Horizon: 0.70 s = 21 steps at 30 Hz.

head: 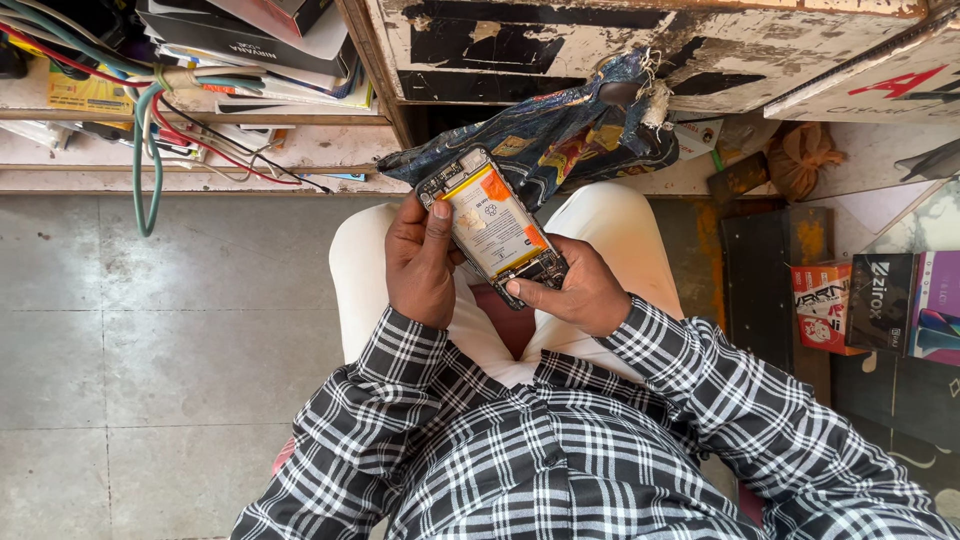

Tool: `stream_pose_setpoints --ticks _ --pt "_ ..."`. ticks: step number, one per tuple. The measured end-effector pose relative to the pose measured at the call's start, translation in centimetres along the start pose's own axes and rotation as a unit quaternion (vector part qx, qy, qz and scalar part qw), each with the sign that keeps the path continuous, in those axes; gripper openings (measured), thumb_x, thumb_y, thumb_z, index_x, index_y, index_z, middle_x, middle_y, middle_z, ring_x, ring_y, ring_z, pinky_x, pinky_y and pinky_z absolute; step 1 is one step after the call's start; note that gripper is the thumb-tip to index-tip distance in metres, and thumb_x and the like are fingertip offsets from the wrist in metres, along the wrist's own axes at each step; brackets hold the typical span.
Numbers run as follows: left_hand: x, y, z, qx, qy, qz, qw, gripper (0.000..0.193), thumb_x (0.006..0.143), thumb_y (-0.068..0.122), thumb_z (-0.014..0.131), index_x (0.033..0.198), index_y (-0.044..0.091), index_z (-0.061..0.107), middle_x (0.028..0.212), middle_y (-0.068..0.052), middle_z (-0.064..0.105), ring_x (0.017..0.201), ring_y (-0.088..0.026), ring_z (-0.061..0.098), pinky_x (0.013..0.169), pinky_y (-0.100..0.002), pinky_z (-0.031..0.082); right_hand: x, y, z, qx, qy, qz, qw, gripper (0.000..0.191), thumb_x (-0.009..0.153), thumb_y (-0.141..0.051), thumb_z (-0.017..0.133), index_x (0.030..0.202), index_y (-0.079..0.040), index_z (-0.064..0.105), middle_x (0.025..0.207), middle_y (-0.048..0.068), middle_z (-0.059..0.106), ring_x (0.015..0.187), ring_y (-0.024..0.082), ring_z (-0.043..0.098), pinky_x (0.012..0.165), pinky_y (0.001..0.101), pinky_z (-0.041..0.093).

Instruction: The person sits at a cluttered workbench and uses a small purple tool to scrape or clean a tiny component. They then pick up a disassembled smartphone, connect a red and white wire to its battery, and hold the connection while inspecting the device.

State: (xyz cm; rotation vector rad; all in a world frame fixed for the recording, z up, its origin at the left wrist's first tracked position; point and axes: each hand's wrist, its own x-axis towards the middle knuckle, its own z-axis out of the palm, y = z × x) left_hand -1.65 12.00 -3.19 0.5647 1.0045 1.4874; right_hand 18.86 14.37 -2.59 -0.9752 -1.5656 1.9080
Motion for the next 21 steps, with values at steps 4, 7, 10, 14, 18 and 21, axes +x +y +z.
stream_pose_setpoints --ticks 4,7,10,14,18,21 --pt "-0.1 -0.2 -0.2 0.001 -0.006 0.007 1.000 0.036 0.106 0.035 0.061 0.129 0.008 0.064 0.106 0.000 0.072 0.089 -0.006 0.068 0.071 -0.023 0.056 -0.1 -0.2 0.1 -0.009 0.002 0.006 1.000 0.045 0.093 -0.016 0.076 0.131 0.003 0.063 0.122 0.011 0.074 0.113 0.015 0.069 0.102 0.0326 0.055" --pt "-0.1 -0.4 -0.5 0.012 -0.007 0.014 1.000 0.036 0.112 0.034 0.062 0.133 0.006 0.066 0.103 0.000 0.070 0.081 -0.004 0.059 0.065 -0.020 0.047 -0.1 -0.1 0.1 -0.009 0.017 0.036 0.999 0.044 0.093 -0.017 0.075 0.130 0.002 0.064 0.119 0.010 0.076 0.109 0.015 0.070 0.098 0.0326 0.057" --pt "-0.1 -0.5 -0.6 0.000 -0.003 0.002 1.000 0.036 0.105 0.034 0.062 0.130 0.008 0.064 0.107 0.000 0.072 0.088 -0.006 0.067 0.071 -0.024 0.056 -0.1 0.2 0.0 -0.018 0.016 0.012 1.000 0.043 0.094 -0.016 0.074 0.131 0.003 0.064 0.120 0.011 0.075 0.112 0.015 0.069 0.101 0.0319 0.055" --pt "-0.2 -0.2 -0.2 0.004 -0.013 0.006 1.000 0.037 0.109 0.034 0.062 0.132 0.005 0.064 0.106 -0.002 0.071 0.086 -0.006 0.064 0.069 -0.023 0.053 0.1 1.0 -0.1 0.019 0.020 0.019 0.999 0.042 0.093 -0.014 0.074 0.130 0.004 0.064 0.121 0.012 0.075 0.112 0.015 0.069 0.101 0.0323 0.055" --pt "-0.5 0.2 0.2 0.006 -0.027 0.008 1.000 0.039 0.106 0.034 0.060 0.133 0.006 0.060 0.112 -0.002 0.072 0.097 -0.009 0.070 0.078 -0.027 0.061 0.3 1.5 -0.2 0.064 0.031 0.044 0.997 0.042 0.092 -0.011 0.075 0.129 0.006 0.064 0.120 0.013 0.074 0.110 0.017 0.069 0.099 0.0335 0.056" --pt "-0.5 0.3 0.4 0.036 -0.029 0.007 0.999 0.039 0.108 0.034 0.059 0.134 0.005 0.060 0.111 -0.005 0.072 0.096 -0.010 0.070 0.077 -0.028 0.061 0.2 1.7 -0.3 0.079 0.032 0.045 0.995 0.043 0.091 -0.011 0.075 0.129 0.006 0.063 0.121 0.013 0.074 0.111 0.017 0.069 0.100 0.0331 0.056"
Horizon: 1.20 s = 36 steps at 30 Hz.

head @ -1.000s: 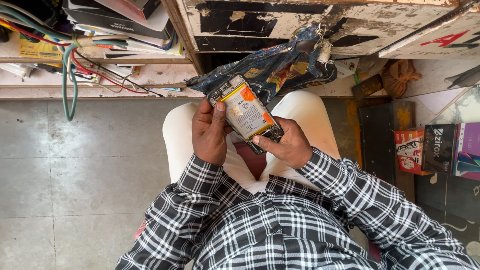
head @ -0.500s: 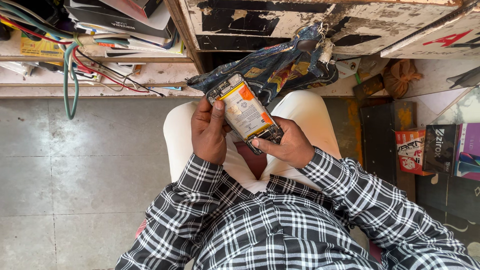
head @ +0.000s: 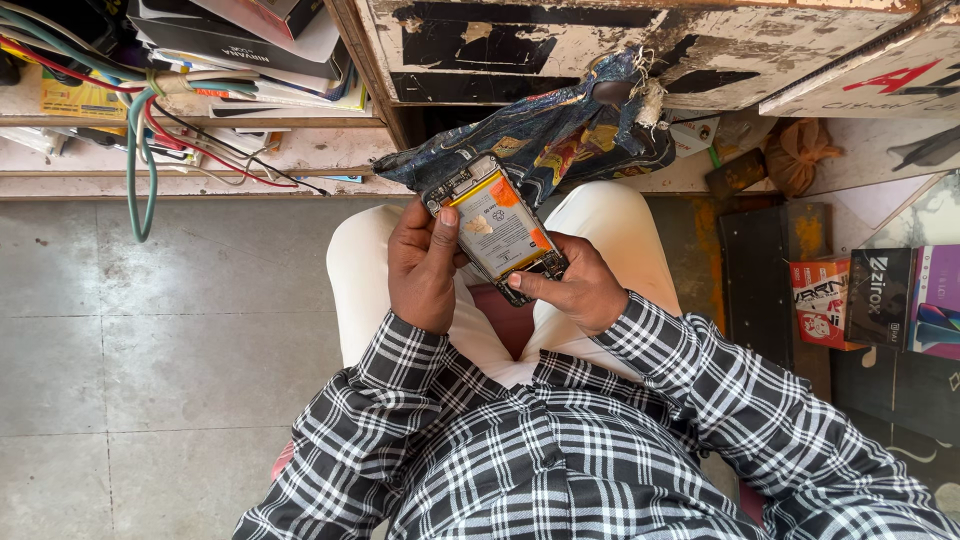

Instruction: The person sits at a cluttered workbench and uses a small purple tool to scrape or clean a tiny component. They then pick up a disassembled smartphone, connect a red and white wire to its battery, and hold the connection while inspecting the device.

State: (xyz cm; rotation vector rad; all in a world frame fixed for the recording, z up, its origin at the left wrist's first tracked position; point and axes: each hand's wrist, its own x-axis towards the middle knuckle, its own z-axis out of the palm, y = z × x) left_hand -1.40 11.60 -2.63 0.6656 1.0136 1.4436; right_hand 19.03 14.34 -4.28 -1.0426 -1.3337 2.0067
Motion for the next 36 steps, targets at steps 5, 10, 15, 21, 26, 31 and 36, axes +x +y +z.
stream_pose_setpoints --ticks 5,10,15,21,26,31,36 --pt "0.2 -0.2 -0.2 -0.003 0.011 -0.004 1.000 0.040 0.107 0.035 0.058 0.134 0.006 0.061 0.113 -0.005 0.072 0.099 -0.011 0.070 0.079 -0.030 0.061 -0.1 0.0 0.1 0.023 0.002 0.002 1.000 0.044 0.092 -0.011 0.076 0.130 0.005 0.063 0.121 0.011 0.073 0.111 0.015 0.068 0.100 0.0317 0.056" --pt "0.5 -0.3 -0.4 -0.113 0.035 0.003 0.993 0.036 0.106 0.031 0.059 0.133 0.007 0.058 0.119 -0.005 0.071 0.106 -0.015 0.072 0.086 -0.033 0.063 0.2 0.0 0.0 0.062 0.018 -0.007 0.998 0.052 0.087 -0.007 0.079 0.135 0.002 0.060 0.119 0.008 0.071 0.107 0.013 0.067 0.095 0.0295 0.055" --pt "0.8 0.2 -0.7 -0.104 0.029 -0.008 0.994 0.028 0.103 0.022 0.064 0.126 0.008 0.057 0.116 -0.008 0.072 0.103 -0.020 0.073 0.085 -0.037 0.064 0.7 -1.5 -2.2 0.055 0.060 -0.073 0.994 0.044 0.091 -0.003 0.077 0.131 0.000 0.059 0.120 0.009 0.072 0.106 0.015 0.070 0.092 0.0322 0.060" --pt "0.5 0.4 -0.9 -0.032 -0.049 -0.055 0.997 0.033 0.096 0.013 0.071 0.125 0.004 0.059 0.115 -0.009 0.073 0.104 -0.018 0.072 0.085 -0.036 0.064 0.5 -3.5 -5.1 0.151 0.144 -0.147 0.967 0.043 0.094 -0.002 0.075 0.134 -0.004 0.057 0.119 0.008 0.071 0.104 0.018 0.071 0.083 0.0378 0.064" --pt "0.1 -1.0 -0.4 0.049 -0.092 -0.058 0.993 0.040 0.089 0.000 0.076 0.125 -0.003 0.060 0.111 -0.012 0.075 0.100 -0.014 0.071 0.089 -0.030 0.060 0.3 -3.6 -5.2 0.199 0.134 -0.171 0.956 0.039 0.098 -0.003 0.071 0.135 0.000 0.059 0.122 0.012 0.072 0.108 0.021 0.071 0.089 0.0406 0.063" --pt "-0.2 -1.9 -0.4 0.080 -0.075 -0.017 0.994 0.028 0.091 -0.001 0.075 0.116 -0.005 0.064 0.110 -0.012 0.076 0.100 -0.013 0.071 0.089 -0.028 0.059 -0.1 -3.7 -4.7 0.204 0.045 -0.210 0.955 0.037 0.098 -0.002 0.070 0.134 -0.002 0.060 0.127 0.011 0.070 0.117 0.021 0.069 0.103 0.0427 0.059" --pt "-0.3 -2.0 -0.5 0.074 -0.084 -0.010 0.994 0.021 0.091 -0.002 0.075 0.108 -0.003 0.062 0.107 -0.011 0.075 0.099 -0.012 0.070 0.087 -0.028 0.059 -0.1 -3.4 -4.6 0.147 0.054 -0.234 0.960 0.042 0.095 0.006 0.074 0.134 -0.002 0.062 0.130 0.008 0.069 0.124 0.016 0.064 0.113 0.0357 0.051"
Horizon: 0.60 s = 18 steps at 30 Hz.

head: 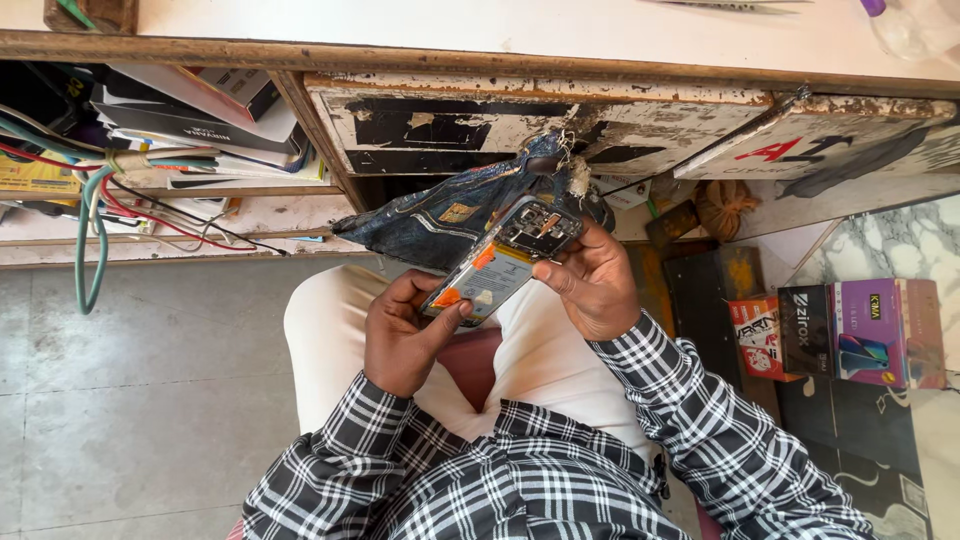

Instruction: The person sits at a cluttered workbench and uses a small purple tool to scrape or clean a tiny component. They then pick up a disassembled smartphone, connect a red and white wire to its battery, and hold the connection while inspecting the device.

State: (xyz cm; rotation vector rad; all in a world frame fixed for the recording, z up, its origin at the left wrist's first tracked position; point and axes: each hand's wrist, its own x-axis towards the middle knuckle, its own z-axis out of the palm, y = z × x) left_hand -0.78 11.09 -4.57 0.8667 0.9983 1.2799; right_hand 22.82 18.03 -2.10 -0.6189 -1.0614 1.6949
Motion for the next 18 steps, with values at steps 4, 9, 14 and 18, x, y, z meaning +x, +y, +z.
stream_pose_setpoints --ticks 4,9,14,18 --pt "-0.07 0.00 0.26 -0.002 -0.004 -0.012 1.000 0.020 0.091 -0.002 0.074 0.106 -0.001 0.062 0.106 -0.010 0.075 0.100 -0.012 0.070 0.087 -0.029 0.061 -0.25 0.43 -0.45 -0.007 0.011 0.002 1.000 0.038 0.096 0.008 0.074 0.131 -0.002 0.064 0.128 0.009 0.070 0.121 0.016 0.064 0.111 0.0362 0.051" --pt "-0.07 0.03 0.41 0.003 -0.004 -0.013 1.000 0.019 0.092 -0.002 0.074 0.105 -0.001 0.061 0.105 -0.010 0.074 0.099 -0.012 0.070 0.087 -0.029 0.060 -0.38 0.75 -0.80 -0.007 0.009 -0.008 1.000 0.038 0.094 0.006 0.075 0.130 -0.003 0.063 0.127 0.007 0.070 0.121 0.016 0.064 0.111 0.0354 0.051" --pt "-0.09 0.05 0.47 0.016 -0.001 -0.017 1.000 0.018 0.090 -0.003 0.074 0.103 -0.001 0.061 0.103 -0.008 0.073 0.100 -0.012 0.070 0.086 -0.029 0.062 -0.34 0.87 -0.77 -0.004 0.019 -0.003 1.000 0.037 0.094 0.006 0.075 0.128 -0.003 0.063 0.127 0.007 0.070 0.120 0.016 0.064 0.110 0.0356 0.051" --pt "-0.13 0.02 0.59 0.017 -0.006 -0.004 1.000 0.018 0.090 -0.005 0.073 0.102 -0.001 0.060 0.104 -0.008 0.073 0.102 -0.012 0.070 0.088 -0.028 0.062 -0.44 1.04 -0.90 0.000 0.021 -0.005 1.000 0.037 0.095 0.006 0.074 0.128 -0.003 0.063 0.126 0.006 0.069 0.120 0.015 0.064 0.110 0.0347 0.051"
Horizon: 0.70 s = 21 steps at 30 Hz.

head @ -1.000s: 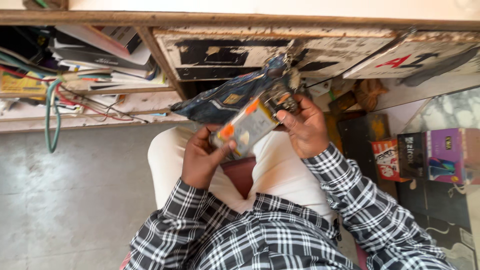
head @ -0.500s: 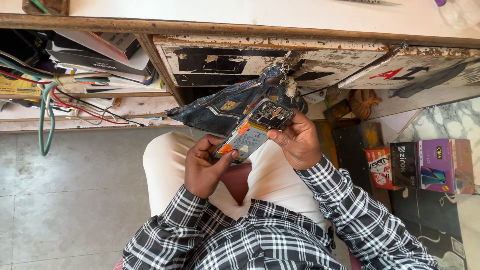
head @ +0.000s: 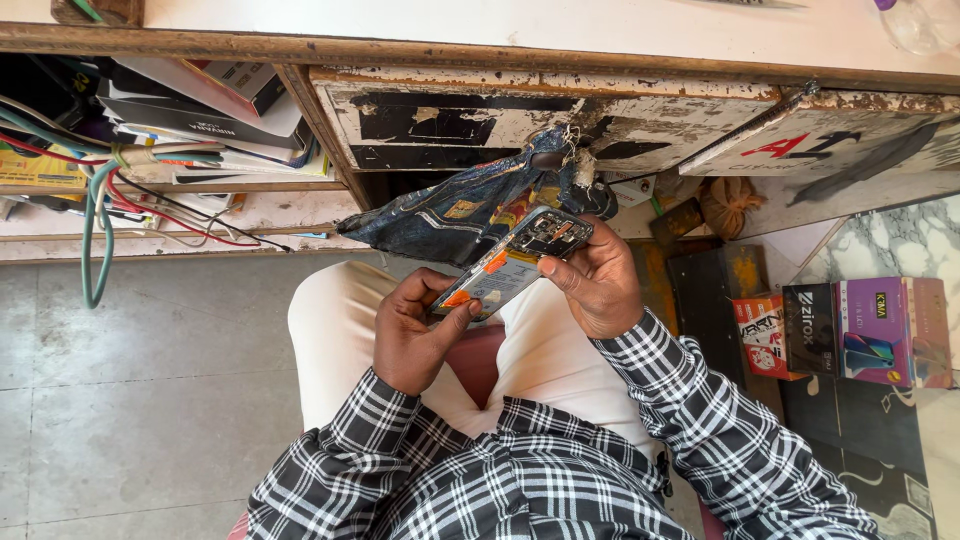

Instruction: The person sits at a cluttered workbench and uses a small purple tool to scrape or clean a tiny component. They then pick up a disassembled smartphone, connect a red and white wire to its battery, and hold the connection while inspecting the device.

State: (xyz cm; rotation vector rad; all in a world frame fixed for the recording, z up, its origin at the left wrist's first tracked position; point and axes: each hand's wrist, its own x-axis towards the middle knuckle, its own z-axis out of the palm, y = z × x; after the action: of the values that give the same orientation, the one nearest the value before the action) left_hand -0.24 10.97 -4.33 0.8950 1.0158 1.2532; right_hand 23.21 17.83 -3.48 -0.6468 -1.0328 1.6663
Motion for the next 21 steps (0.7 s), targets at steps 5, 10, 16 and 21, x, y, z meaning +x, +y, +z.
stream_pose_setpoints --ticks 5,10,16,21 --pt "0.00 -0.03 0.09 0.018 0.001 0.001 1.000 0.017 0.091 -0.005 0.072 0.102 0.000 0.060 0.104 -0.008 0.073 0.102 -0.012 0.071 0.088 -0.027 0.061 -0.03 0.22 -0.39 0.001 0.001 0.008 1.000 0.038 0.095 0.006 0.074 0.129 -0.004 0.061 0.125 0.006 0.069 0.120 0.015 0.064 0.110 0.0342 0.050" --pt "0.01 0.02 0.16 0.027 0.001 0.003 1.000 0.017 0.091 -0.005 0.071 0.102 0.000 0.060 0.102 -0.007 0.072 0.102 -0.012 0.072 0.090 -0.027 0.062 -0.07 0.35 -0.70 0.013 0.011 0.025 1.000 0.040 0.093 0.008 0.073 0.128 -0.006 0.058 0.124 0.005 0.069 0.119 0.015 0.064 0.108 0.0350 0.051" --pt "0.05 -0.05 0.36 0.046 0.002 -0.002 0.999 0.019 0.090 -0.004 0.074 0.102 -0.001 0.061 0.102 -0.008 0.073 0.102 -0.012 0.071 0.087 -0.028 0.062 -0.12 0.32 -0.51 -0.004 0.021 0.008 1.000 0.042 0.093 0.008 0.074 0.129 -0.007 0.058 0.124 0.006 0.069 0.120 0.016 0.064 0.109 0.0355 0.051" --pt "0.21 -0.20 0.18 0.012 0.005 -0.013 1.000 0.019 0.090 -0.003 0.073 0.104 0.000 0.059 0.105 -0.008 0.074 0.101 -0.011 0.070 0.084 -0.027 0.062 0.18 -0.08 0.06 -0.023 0.004 0.016 1.000 0.044 0.094 0.006 0.072 0.134 -0.005 0.058 0.128 0.006 0.067 0.122 0.017 0.062 0.112 0.0364 0.049"
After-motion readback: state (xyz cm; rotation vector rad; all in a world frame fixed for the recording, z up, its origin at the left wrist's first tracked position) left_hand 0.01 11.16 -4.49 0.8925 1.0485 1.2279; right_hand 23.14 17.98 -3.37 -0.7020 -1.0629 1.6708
